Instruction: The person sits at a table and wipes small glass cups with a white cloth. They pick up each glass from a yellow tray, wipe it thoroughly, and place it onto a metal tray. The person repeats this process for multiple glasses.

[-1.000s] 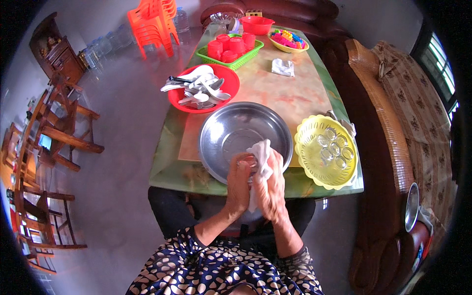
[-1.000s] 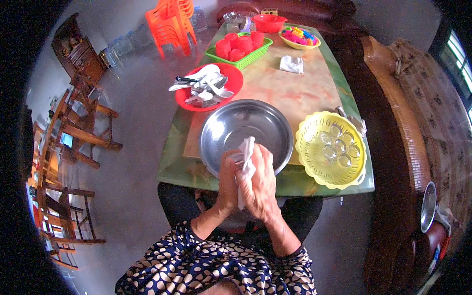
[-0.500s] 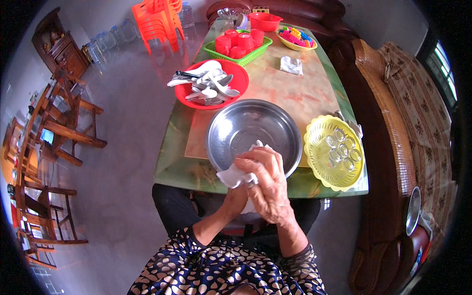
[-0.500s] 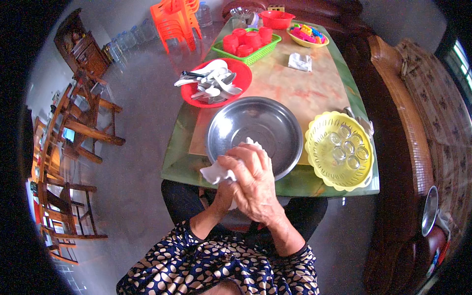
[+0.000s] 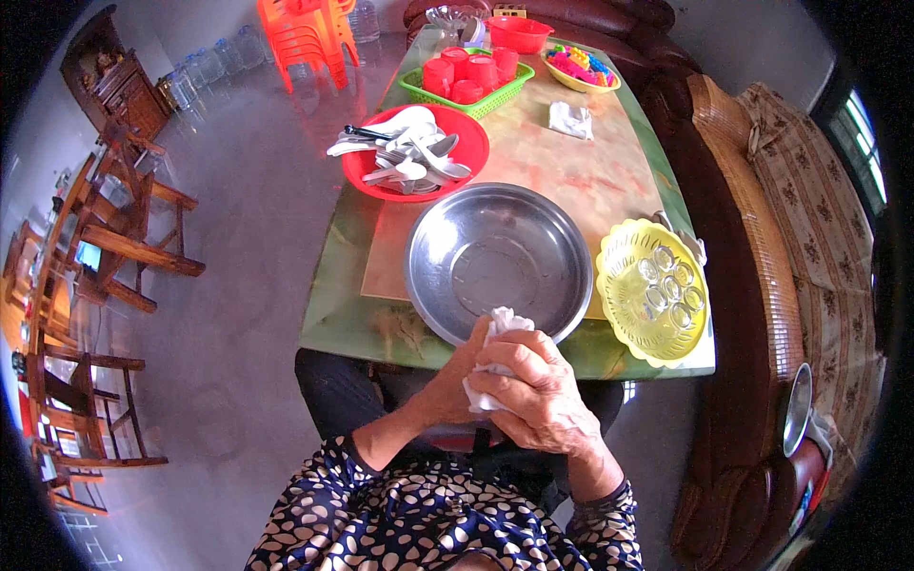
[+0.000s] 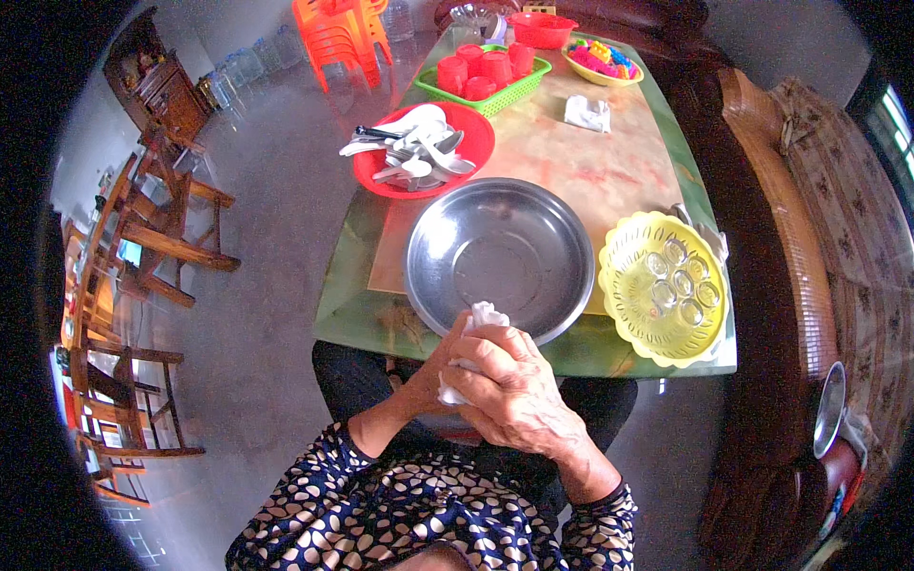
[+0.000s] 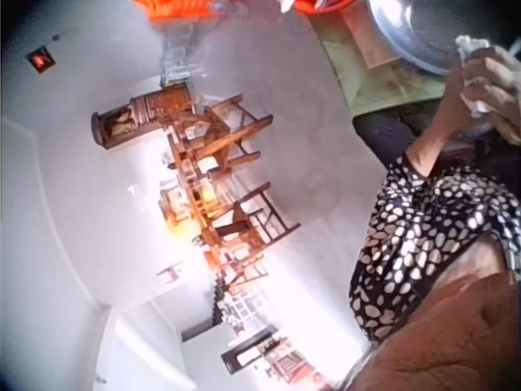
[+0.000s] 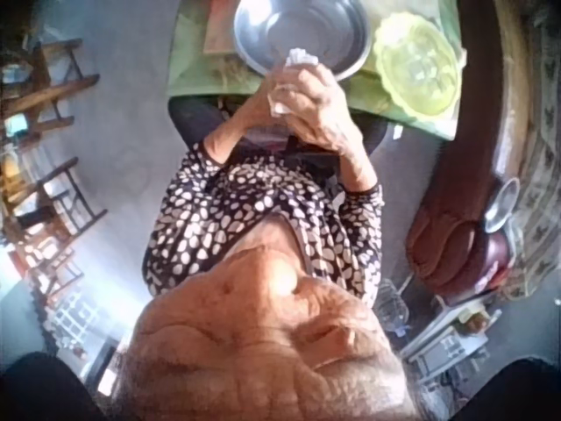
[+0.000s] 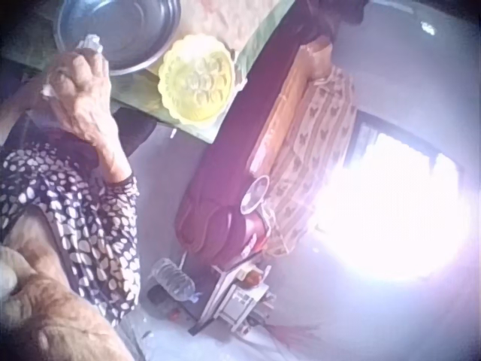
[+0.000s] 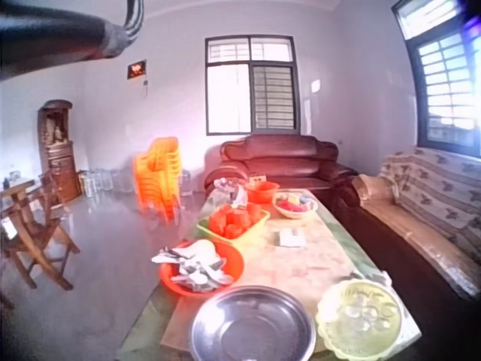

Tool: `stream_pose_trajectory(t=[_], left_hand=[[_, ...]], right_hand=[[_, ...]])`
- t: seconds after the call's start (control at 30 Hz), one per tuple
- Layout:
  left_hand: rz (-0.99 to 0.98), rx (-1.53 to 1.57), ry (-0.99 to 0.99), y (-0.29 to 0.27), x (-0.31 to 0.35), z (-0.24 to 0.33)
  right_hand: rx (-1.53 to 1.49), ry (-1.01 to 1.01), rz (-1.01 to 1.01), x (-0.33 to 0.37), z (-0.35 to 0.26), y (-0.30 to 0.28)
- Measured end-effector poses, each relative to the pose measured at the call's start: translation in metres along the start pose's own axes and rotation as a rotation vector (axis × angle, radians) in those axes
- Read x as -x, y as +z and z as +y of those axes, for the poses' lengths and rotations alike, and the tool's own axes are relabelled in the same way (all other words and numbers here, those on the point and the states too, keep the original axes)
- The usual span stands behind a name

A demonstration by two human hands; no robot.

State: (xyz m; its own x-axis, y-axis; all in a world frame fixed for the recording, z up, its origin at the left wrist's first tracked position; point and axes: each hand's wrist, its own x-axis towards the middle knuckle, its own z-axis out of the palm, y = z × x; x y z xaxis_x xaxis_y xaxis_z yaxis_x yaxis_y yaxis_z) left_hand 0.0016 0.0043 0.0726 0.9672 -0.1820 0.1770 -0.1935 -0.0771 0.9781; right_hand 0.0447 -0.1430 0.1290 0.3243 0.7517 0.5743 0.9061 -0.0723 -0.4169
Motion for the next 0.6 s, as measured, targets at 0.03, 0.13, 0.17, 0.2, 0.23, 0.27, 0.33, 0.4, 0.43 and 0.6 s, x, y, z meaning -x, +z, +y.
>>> stream_pose_trajectory(t=[0.03,0.13,0.17,0.2,0.23,0.27,0.33,0.4,0.43,0.6], left_hand=[[-0.015,-0.13,0.107,0.001,-0.001,-0.001],[-0.035,-0.085,0.13,0.013,0.002,-0.006],[-0.016,0.057,0.103,0.018,-0.001,0.008],[-0.008,0.125,0.04,0.018,-0.001,0.016],[0.001,0.195,-0.023,0.018,0.0,0.022],[0.023,0.228,-0.025,0.02,-0.001,0.024],[0.069,0.294,-0.028,0.023,-0.003,0.028],[0.104,0.425,-0.027,0.025,-0.006,0.024],[0.121,0.489,-0.026,0.026,-0.007,0.021],[0.254,0.57,0.03,0.019,-0.014,0.01]], right_hand=[[-0.088,0.026,0.013,-0.001,0.002,-0.003],[-0.377,0.126,0.089,0.001,0.014,-0.007],[-0.644,0.363,0.153,0.004,0.007,-0.009],[-0.69,0.342,0.163,0.005,0.006,-0.012],[-0.735,0.321,0.173,0.005,0.005,-0.014],[-0.814,0.401,0.278,0.007,0.003,-0.01],[-0.825,0.551,0.422,0.011,0.002,-0.001],[-0.789,0.734,0.609,0.005,-0.008,0.005],[-0.857,0.784,0.619,0.007,-0.008,0.009],[-0.647,0.753,0.735,0.003,-0.014,0.032]])
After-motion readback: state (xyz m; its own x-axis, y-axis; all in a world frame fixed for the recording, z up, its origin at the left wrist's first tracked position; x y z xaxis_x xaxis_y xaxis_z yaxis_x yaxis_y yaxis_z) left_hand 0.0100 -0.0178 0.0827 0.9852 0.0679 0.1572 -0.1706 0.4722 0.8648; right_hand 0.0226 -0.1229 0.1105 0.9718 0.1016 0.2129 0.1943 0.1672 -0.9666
